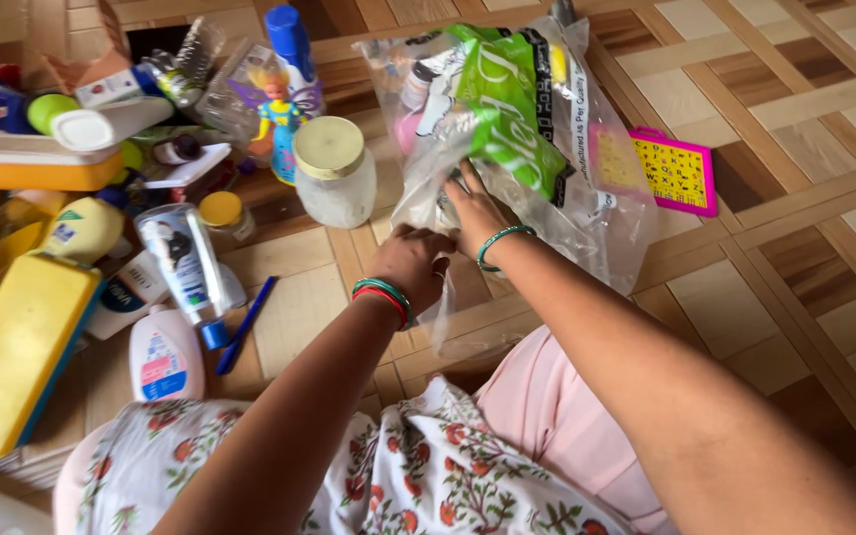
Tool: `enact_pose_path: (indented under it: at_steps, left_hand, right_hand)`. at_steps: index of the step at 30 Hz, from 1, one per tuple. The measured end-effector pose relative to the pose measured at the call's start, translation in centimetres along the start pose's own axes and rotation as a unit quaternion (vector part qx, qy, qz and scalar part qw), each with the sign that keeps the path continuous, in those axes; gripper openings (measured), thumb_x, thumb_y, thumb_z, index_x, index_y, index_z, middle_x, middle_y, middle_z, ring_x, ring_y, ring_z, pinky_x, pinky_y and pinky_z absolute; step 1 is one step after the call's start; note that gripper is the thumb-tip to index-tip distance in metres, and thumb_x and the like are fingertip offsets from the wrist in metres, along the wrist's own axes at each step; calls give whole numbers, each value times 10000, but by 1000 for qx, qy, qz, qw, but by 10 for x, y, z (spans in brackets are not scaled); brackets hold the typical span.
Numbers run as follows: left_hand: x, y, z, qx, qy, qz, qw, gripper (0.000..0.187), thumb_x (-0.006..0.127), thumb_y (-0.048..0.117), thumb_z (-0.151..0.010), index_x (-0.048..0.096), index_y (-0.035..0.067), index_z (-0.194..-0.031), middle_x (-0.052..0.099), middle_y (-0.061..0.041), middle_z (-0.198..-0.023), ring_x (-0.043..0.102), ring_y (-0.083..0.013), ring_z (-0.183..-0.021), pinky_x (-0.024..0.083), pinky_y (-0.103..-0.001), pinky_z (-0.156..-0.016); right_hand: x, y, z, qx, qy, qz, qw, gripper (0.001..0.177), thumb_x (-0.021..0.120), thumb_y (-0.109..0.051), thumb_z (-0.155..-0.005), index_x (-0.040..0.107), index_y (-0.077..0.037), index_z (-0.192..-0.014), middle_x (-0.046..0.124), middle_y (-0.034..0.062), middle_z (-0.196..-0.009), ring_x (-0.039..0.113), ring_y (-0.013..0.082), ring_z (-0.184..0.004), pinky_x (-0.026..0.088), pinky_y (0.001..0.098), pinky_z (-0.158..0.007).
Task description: The person sits on a tiled floor and sorts through a pile of household items, including bottles, containers, a plastic bag, and a toy. They pick up and move objects one at a time, occasionally placing them into a plastic bag or shifting them aside.
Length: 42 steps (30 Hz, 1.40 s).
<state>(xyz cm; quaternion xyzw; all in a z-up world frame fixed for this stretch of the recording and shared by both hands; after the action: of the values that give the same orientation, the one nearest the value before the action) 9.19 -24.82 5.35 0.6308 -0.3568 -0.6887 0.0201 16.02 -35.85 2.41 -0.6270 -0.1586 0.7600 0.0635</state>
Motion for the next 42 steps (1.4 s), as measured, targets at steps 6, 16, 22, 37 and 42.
enact_pose_path:
  at_steps: [6,16,22,37,42]
  left_hand:
    - [39,8,-28,43,-106,-237,965,312,598,270,-936,710,166,-1207,630,-26,-1364,442,-248,-1388,306,-452,-1165]
    - [52,-56,-75,-109,-90,-279,950,568,481,435,-1022,447,131,-1500,631,-116,-1330,399,-318,-1407,101,-610,-1200]
    - [66,-62,-83,-85,-133,-327,932,579,476,352,-1022,361,171,-1560,686,-79,-1245,506,-277,-1301,172,-580,-1181]
    - [91,-88,-95,-143,-186,-304,923,888,632,294,-924,150,127,-1650,731,-111,-1160,620,-293,-1188,446,-434,-974]
    - [91,-101,-107,-155,-159,-324,919,954,705,323,-875,139,141,-1622,603,-140,-1357,575,-314,-1245,462,-469,-978]
  right_hand:
    - [-14,28,-11,-13,69,-31,997,1036,818,-135,-776,203,-224,-1605,130,185,-1665,437,426,-1391,459,451,-1063]
    - [0,40,-39,3,66,-79,995,1011,796,-146,-798,178,-168,-1597,524,191,-1475,548,377,-1308,444,443,-1093]
    - [6,42,-43,0,72,-105,992,1013,800,-152,-780,205,-133,-1600,524,204,-1477,560,398,-1285,466,451,-1072]
    - [34,51,-62,38,79,-39,995,725,811,-280,-789,483,-113,-1414,500,200,-1447,498,400,-1302,426,483,-1064]
    - [42,60,-77,65,67,-50,994,678,783,-323,-825,501,-122,-1409,501,191,-1458,490,392,-1326,413,485,-1089]
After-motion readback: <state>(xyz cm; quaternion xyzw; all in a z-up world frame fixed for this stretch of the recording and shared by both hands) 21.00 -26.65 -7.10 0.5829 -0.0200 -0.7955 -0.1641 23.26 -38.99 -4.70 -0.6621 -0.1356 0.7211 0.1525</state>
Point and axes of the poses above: each hand's wrist, its own z-axis away from the middle knuckle, its own x-axis out of the palm, y = z × x, the point moved 10 cm from there along -z, towards the middle knuckle
